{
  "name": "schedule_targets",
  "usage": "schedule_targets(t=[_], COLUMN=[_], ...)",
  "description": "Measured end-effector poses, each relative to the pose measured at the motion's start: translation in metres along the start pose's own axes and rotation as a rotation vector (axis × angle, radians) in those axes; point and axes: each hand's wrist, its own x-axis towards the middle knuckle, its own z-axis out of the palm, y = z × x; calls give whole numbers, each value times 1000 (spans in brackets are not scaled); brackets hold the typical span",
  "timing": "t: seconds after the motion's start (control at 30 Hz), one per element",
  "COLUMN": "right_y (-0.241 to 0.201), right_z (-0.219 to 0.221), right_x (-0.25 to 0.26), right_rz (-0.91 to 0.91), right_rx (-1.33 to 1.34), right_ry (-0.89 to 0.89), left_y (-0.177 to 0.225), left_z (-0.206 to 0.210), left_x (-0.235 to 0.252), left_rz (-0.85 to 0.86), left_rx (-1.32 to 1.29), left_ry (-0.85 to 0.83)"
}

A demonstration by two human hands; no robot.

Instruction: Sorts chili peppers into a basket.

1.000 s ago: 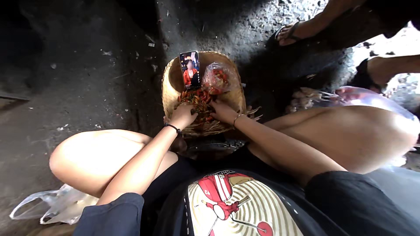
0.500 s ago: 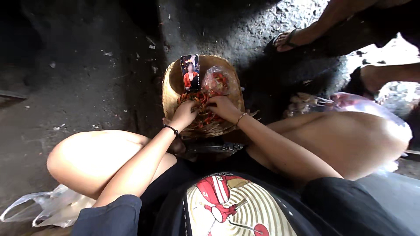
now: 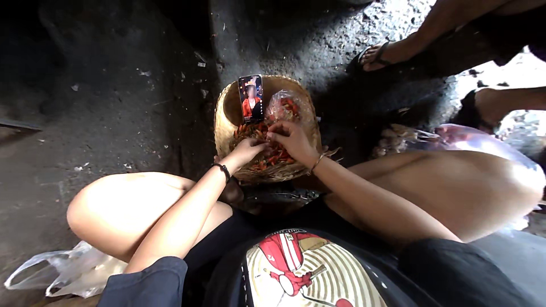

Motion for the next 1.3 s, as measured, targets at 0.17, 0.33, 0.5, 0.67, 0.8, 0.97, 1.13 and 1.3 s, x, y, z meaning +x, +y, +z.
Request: schedule_targets(t=[0.17,0.33,0.5,0.67,0.8,0.97,1.13,1.3], right_y=[1,-2,-2,0,-1,-1,-1,-4], right_z=[9,4,2,-2,-2,2,6,7], right_x=[-8,-3,-2,0,-1,-6,-9,-11], right_rz=[-140,-53,24,362,442,312,114,-90], right_rx=[58,-45,55,570,680,357,-9,-175], right_ry=[53,28,3,-78,-97,23,92,100], left_y=[4,-3,1,-3,-4,-5,-3,-6], left_z=[7,2,4,4,3,5,12,8], left_x=[-4,0,-4,-5,-5,-3,-18,-6], left_rz=[5,118,143,252,339,361,473,537], left_rx=[-112,48,50,-32,-33,334,518,449], left_ry=[-11,97,126,75,56,107,195,198])
